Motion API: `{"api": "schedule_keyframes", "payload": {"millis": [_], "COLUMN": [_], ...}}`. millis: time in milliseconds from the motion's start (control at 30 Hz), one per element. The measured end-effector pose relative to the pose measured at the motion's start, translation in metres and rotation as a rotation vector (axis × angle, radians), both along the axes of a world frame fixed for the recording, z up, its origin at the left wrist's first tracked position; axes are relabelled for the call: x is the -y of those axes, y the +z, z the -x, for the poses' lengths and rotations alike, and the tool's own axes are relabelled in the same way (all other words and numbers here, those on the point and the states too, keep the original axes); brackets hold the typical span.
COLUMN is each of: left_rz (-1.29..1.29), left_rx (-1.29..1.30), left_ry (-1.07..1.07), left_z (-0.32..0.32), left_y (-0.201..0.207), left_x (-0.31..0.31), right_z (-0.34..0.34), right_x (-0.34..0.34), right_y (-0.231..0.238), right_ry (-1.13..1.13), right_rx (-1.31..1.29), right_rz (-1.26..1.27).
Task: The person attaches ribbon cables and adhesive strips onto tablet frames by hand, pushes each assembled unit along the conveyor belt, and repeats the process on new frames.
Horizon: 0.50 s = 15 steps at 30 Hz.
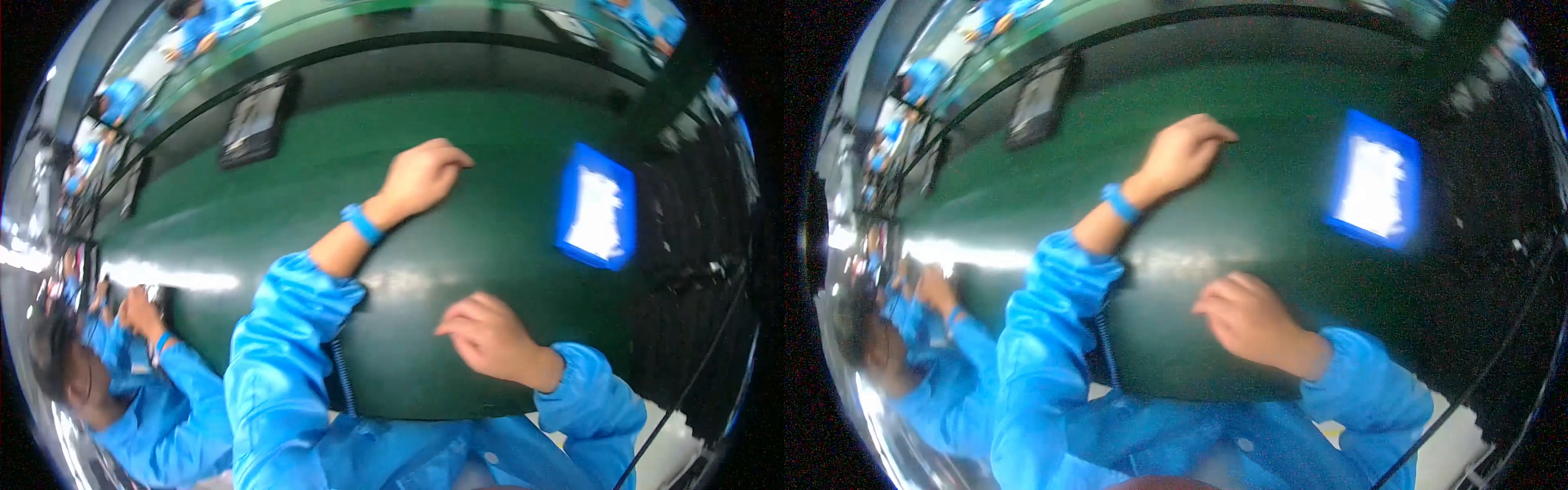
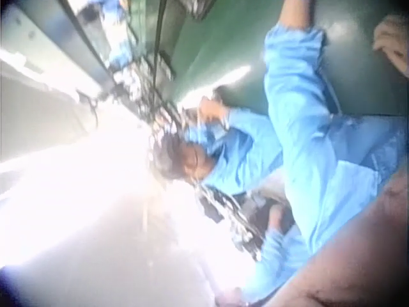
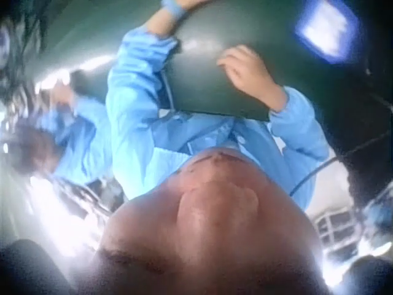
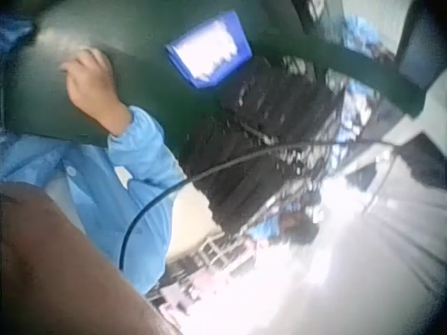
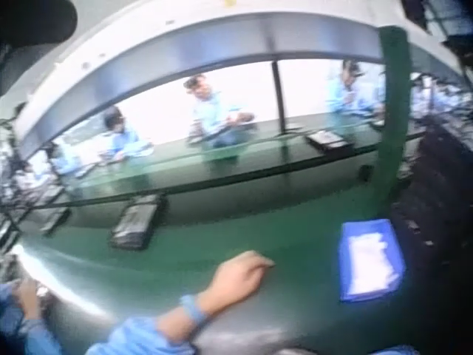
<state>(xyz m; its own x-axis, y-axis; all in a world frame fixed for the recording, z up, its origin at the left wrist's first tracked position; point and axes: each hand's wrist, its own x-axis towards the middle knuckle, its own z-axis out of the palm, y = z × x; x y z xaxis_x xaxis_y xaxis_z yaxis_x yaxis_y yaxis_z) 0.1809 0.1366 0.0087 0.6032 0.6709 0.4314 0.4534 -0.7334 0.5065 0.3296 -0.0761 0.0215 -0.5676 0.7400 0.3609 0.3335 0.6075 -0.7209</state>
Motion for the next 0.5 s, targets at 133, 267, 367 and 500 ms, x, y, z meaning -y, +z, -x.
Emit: {"api": "schedule_keyframes", "payload": {"millis": [133, 267, 367, 500], "left_rz": [0.009, 0.014, 0.024, 0.007], "left_rx": [0.035, 0.044, 0.056, 0.071], "left_ry": [0.008, -0.011, -0.003, -0.012], "left_z": [-0.01, 0.012, 0.015, 0.013], "left_y": [-0.007, -0.012, -0.015, -0.016], "left_x": [-0.003, -0.007, -0.005, -0.007], "right_z": [-0.011, 0.013, 0.015, 0.013], "right_x": [-0.004, -0.006, -0.006, -0.006], "right_y": [0.002, 0.0, 0.002, 0.003], "right_ry": [-0.065, -0.098, -0.086, -0.089], "right_rx": [0.053, 0.069, 0.086, 0.098], "right_rz": [0.081, 0.096, 0.093, 0.1]}}
